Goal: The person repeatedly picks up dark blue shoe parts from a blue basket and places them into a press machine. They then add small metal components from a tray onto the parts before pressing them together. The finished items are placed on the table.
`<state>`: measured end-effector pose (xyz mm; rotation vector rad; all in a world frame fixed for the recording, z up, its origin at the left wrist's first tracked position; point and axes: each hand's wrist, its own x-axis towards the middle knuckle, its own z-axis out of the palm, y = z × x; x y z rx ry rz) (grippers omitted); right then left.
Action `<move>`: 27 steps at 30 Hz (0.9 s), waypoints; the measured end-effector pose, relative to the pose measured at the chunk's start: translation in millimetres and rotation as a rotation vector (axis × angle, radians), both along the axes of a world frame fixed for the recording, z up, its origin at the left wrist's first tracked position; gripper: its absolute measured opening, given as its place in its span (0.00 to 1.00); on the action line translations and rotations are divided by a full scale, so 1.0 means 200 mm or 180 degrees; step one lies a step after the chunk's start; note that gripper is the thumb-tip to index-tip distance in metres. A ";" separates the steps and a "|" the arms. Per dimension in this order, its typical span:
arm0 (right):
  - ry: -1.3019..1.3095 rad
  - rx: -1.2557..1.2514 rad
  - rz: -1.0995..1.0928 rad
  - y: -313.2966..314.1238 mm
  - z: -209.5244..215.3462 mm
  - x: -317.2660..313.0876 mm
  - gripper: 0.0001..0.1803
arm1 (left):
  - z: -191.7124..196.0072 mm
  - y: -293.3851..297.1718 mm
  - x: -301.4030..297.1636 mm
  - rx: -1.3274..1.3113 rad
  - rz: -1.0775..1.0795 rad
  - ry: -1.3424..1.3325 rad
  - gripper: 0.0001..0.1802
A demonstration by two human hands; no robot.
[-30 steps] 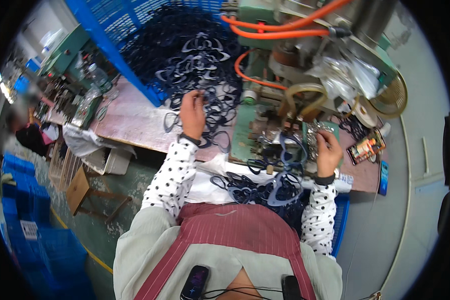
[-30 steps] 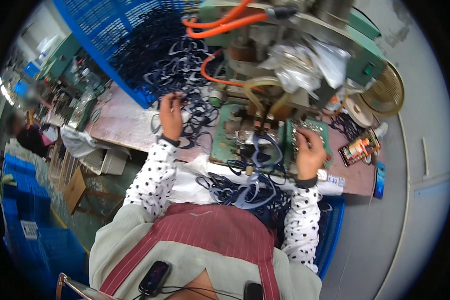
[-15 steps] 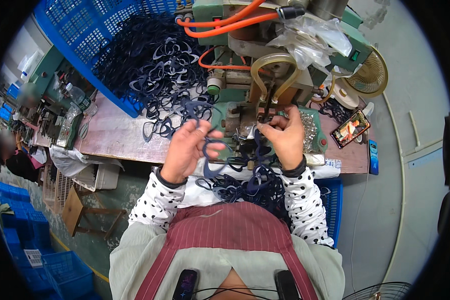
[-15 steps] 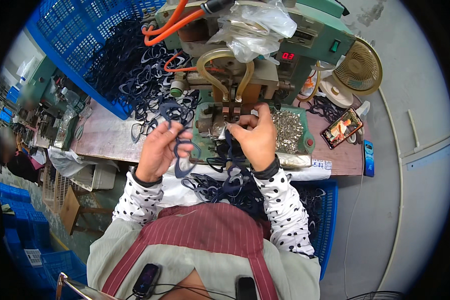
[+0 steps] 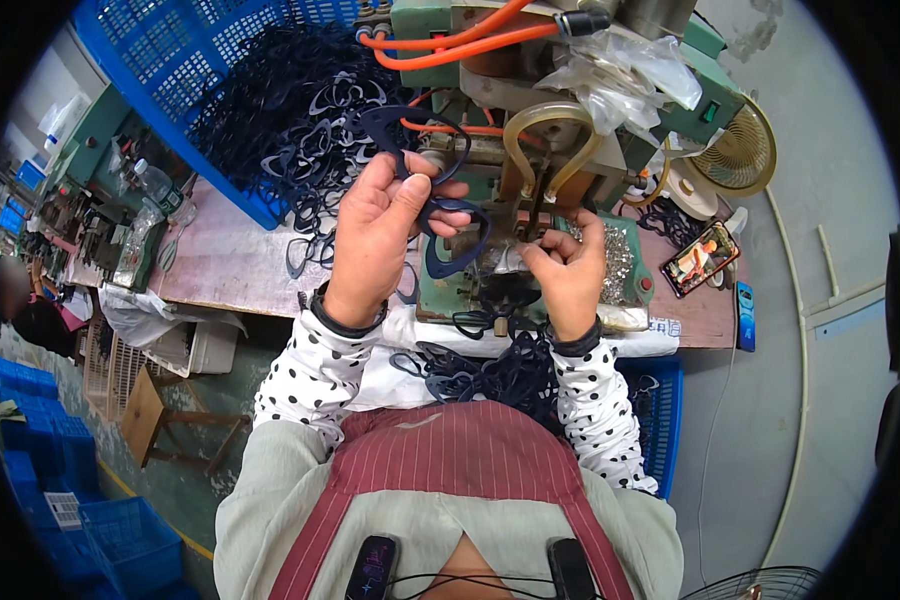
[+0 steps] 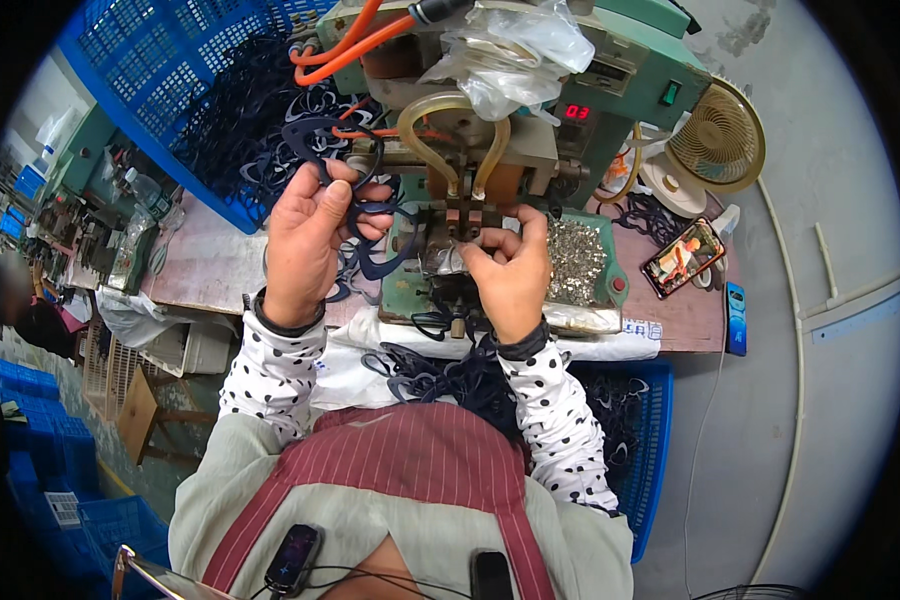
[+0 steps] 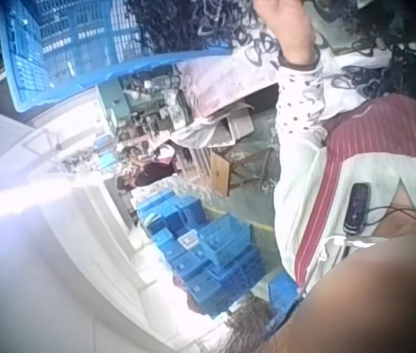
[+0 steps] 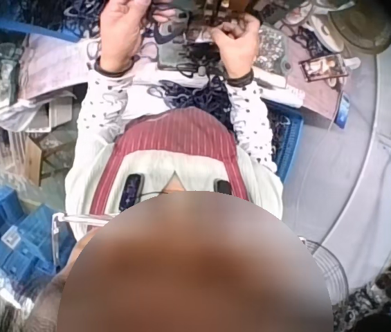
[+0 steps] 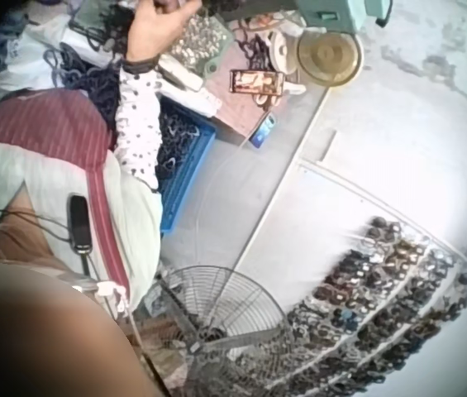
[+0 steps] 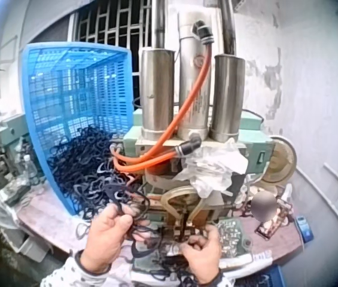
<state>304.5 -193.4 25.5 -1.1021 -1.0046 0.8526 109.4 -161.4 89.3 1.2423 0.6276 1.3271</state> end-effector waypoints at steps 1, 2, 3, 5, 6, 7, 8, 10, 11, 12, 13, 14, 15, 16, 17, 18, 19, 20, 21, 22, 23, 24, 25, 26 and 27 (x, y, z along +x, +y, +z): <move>0.0035 0.0026 -0.0006 0.00 -0.01 0.00 0.31 | -0.01 -0.02 0.01 -0.0043 0.0048 0.0027 0.09; 0.0070 0.0050 -0.0002 0.00 -0.01 0.00 0.31 | -0.03 -0.07 0.03 -0.0087 0.0107 0.0054 0.09; 0.0098 0.0081 -0.0005 0.00 -0.01 0.00 0.30 | -0.05 -0.12 0.05 -0.0125 0.0158 0.0073 0.09; -0.0143 0.0092 -0.0052 0.01 -0.05 0.01 0.30 | -0.16 -0.24 0.10 -0.0899 -0.0740 -0.0073 0.09; -0.0263 0.0092 -0.0096 0.01 -0.07 0.02 0.29 | -0.19 -0.28 0.13 -0.1465 -0.1225 0.0023 0.10; -0.0379 0.0112 -0.0162 0.01 -0.06 0.04 0.29 | -0.22 -0.31 0.17 -0.1925 -0.1518 0.0162 0.12; -0.0497 0.0126 -0.0217 0.01 -0.05 0.07 0.28 | -0.25 -0.30 0.19 -0.2134 -0.1616 0.0101 0.12; -0.0596 0.0221 -0.0384 0.02 -0.09 0.16 0.27 | -0.28 -0.27 0.21 -0.2410 -0.1773 -0.0083 0.12; -0.0817 0.0142 -0.0521 0.02 -0.09 0.23 0.25 | -0.29 -0.25 0.21 -0.2464 -0.1844 -0.0192 0.12; -0.0886 0.0105 -0.0697 0.03 -0.12 0.29 0.23 | -0.27 -0.24 0.21 -0.2470 -0.1897 -0.0084 0.13; -0.0955 0.0070 -0.0872 0.04 -0.16 0.34 0.21 | -0.28 -0.23 0.21 -0.2463 -0.1979 -0.0106 0.14; -0.1203 -0.0086 -0.1057 0.04 -0.21 0.40 0.20 | -0.29 -0.22 0.22 -0.2465 -0.2058 -0.0123 0.14; -0.1453 -0.0250 -0.1225 0.05 -0.26 0.45 0.19 | -0.29 -0.21 0.22 -0.2477 -0.2127 -0.0147 0.14; -0.2394 -0.0157 -0.1703 0.04 -0.30 0.49 0.17 | -0.29 -0.21 0.21 -0.2539 -0.2153 -0.0192 0.15; -0.2522 -0.0295 -0.1707 0.03 -0.37 0.55 0.17 | -0.30 -0.21 0.21 -0.2552 -0.2145 -0.0249 0.14; -0.2656 -0.0432 -0.1721 0.03 -0.46 0.61 0.17 | -0.31 -0.22 0.22 -0.2562 -0.2147 -0.0309 0.14; -0.2792 -0.0562 -0.1737 0.02 -0.51 0.65 0.17 | -0.31 -0.22 0.22 -0.2562 -0.2153 -0.0370 0.14; -0.3092 -0.0490 -0.1623 0.02 -0.52 0.66 0.15 | -0.32 -0.22 0.22 -0.2554 -0.2127 -0.0387 0.14; -0.2911 -0.0539 -0.1489 0.01 -0.52 0.67 0.14 | -0.32 -0.22 0.22 -0.2547 -0.2103 -0.0404 0.13; -0.2729 -0.0587 -0.1355 0.00 -0.52 0.68 0.14 | -0.32 -0.22 0.22 -0.2540 -0.2080 -0.0422 0.13; -0.2545 -0.0635 -0.1217 -0.01 -0.51 0.68 0.14 | -0.31 -0.22 0.22 -0.2562 -0.2075 -0.0429 0.13; -0.3179 -0.0844 -0.1414 -0.05 -0.44 0.64 0.14 | -0.31 -0.22 0.22 -0.2580 -0.2050 -0.0438 0.12; -0.3577 -0.1003 -0.1311 -0.06 -0.42 0.63 0.15 | -0.30 -0.22 0.22 -0.2599 -0.2023 -0.0449 0.12; -0.3965 -0.1179 -0.1216 -0.08 -0.41 0.62 0.15 | -0.30 -0.22 0.22 -0.2607 -0.2008 -0.0448 0.12; -0.4354 -0.1350 -0.1109 -0.09 -0.41 0.61 0.15 | -0.30 -0.22 0.22 -0.2614 -0.1988 -0.0449 0.12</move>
